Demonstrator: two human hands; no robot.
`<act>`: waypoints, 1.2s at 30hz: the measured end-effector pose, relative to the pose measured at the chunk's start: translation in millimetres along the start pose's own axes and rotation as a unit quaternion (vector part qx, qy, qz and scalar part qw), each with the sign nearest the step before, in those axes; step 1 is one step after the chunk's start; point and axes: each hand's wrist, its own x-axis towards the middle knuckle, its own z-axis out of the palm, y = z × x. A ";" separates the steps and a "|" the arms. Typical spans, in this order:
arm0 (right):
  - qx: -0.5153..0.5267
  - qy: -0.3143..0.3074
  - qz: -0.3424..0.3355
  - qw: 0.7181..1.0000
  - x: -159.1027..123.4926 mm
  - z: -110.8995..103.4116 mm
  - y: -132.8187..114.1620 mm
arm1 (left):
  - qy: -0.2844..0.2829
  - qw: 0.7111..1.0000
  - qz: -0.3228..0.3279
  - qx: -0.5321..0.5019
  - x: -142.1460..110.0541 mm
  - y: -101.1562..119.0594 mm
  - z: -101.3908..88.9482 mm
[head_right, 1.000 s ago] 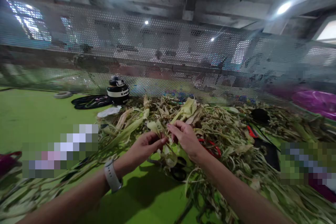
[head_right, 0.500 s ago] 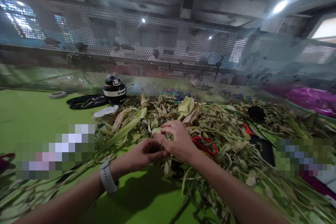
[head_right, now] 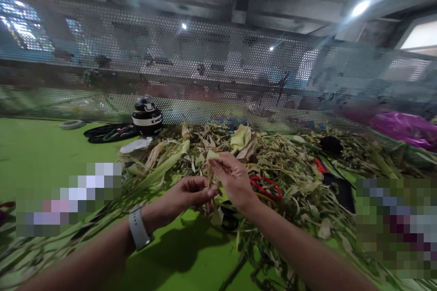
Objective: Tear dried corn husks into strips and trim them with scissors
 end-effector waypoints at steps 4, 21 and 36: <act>0.020 -0.007 0.081 0.996 0.6 -0.9 3.1 | -0.024 0.995 -0.011 -0.093 1.6 -6.3 -2.8; -0.112 -0.060 0.069 0.989 4.1 -6.9 -0.3 | -0.038 0.996 -0.031 -0.076 0.2 -7.6 -2.7; -0.486 -0.045 -0.188 0.852 -1.0 -14.6 4.4 | -0.031 0.995 0.030 0.087 4.9 -8.8 -1.7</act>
